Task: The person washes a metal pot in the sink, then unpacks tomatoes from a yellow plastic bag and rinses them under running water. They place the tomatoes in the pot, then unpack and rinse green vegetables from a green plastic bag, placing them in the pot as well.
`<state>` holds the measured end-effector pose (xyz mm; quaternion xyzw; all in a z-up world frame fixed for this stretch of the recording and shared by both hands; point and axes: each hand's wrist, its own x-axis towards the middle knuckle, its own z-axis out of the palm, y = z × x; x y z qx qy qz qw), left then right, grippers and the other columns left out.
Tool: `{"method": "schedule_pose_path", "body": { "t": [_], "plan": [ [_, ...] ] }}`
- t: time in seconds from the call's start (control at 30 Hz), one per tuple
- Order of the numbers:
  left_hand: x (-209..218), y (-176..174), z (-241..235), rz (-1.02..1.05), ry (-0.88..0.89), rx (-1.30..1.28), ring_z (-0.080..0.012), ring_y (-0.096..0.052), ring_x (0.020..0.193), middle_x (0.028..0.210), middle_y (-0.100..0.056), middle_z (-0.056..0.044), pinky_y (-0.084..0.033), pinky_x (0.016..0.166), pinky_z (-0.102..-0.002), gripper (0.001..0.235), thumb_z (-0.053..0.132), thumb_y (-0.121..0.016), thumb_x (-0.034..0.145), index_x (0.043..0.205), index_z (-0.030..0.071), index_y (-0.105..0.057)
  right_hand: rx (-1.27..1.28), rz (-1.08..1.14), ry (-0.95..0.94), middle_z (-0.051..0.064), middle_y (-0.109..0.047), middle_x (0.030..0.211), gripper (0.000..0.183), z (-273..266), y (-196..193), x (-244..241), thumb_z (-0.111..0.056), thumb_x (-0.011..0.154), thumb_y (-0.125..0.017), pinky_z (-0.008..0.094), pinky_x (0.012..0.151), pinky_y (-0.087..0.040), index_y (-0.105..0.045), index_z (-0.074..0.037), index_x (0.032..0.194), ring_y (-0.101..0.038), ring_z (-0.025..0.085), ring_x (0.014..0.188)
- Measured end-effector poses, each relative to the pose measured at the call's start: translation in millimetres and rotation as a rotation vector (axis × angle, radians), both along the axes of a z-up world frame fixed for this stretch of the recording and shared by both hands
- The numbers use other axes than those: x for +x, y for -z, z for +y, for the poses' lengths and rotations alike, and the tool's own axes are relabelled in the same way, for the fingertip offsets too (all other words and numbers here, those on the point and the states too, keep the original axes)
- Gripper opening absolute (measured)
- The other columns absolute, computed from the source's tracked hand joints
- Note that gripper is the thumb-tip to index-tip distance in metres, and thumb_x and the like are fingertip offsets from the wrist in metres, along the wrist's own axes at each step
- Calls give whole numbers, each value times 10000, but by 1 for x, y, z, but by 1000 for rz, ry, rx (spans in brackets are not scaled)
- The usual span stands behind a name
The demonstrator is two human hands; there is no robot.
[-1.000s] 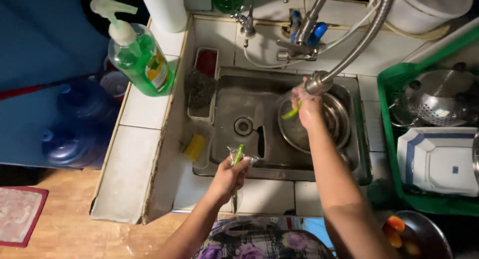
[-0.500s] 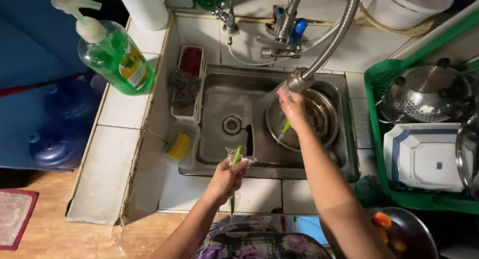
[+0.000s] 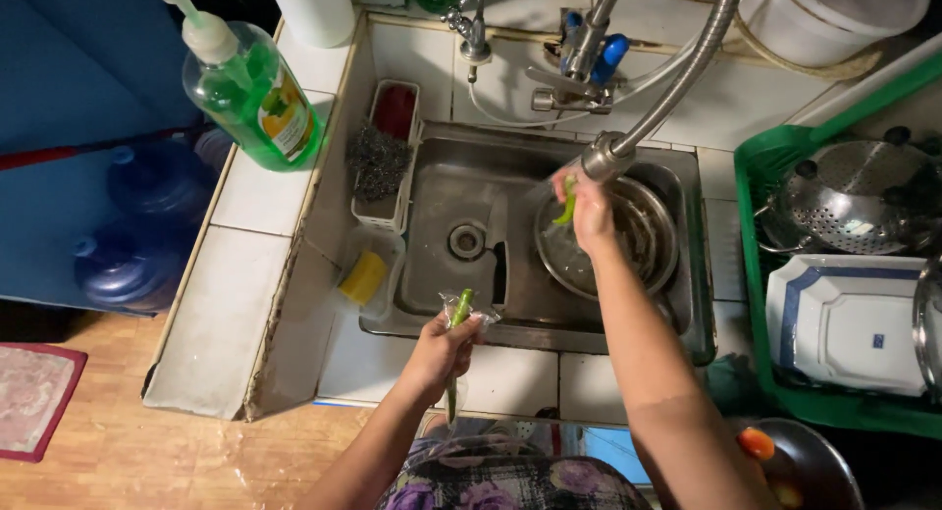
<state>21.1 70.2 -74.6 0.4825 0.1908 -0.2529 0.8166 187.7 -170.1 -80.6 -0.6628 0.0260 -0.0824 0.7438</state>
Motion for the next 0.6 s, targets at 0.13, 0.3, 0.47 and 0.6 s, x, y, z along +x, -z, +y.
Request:
{"method": "schedule_pose_path", "body": {
  "t": [0.13,0.3,0.47,0.6],
  "plan": [
    [-3,0,-2,-9,-21,-1,-81,-326,354,486,-338,-24,-247,286,-198,221,113,-634,869,734,-46,-560,9,-8,6,42,-634,923,403,-10,19,10,0,672,-582,195,691,-444,-552,-51,1071,-583,101,796],
    [-4,9,-2,-4,-10,-5,-62,-290,343,490,-297,1,-246,285,-197,247,121,-631,872,715,-56,-560,220,61,256,91,-691,915,154,-2,12,16,-107,831,-701,260,494,-597,-644,-36,956,-691,228,632],
    [-8,6,-2,-34,-16,-13,-82,-342,356,501,-330,-9,-270,289,-202,238,126,-628,878,732,-49,-557,-8,-71,335,48,-476,483,361,4,32,31,-251,964,-500,131,395,-356,-573,-14,1226,-489,84,402],
    [-11,-6,0,-34,-18,-10,-70,-323,351,503,-316,2,-257,283,-200,250,131,-627,878,726,-55,-560,34,0,43,143,-682,963,569,-29,67,54,75,699,-606,199,446,-499,-468,-88,1226,-620,137,582]
  ]
}}
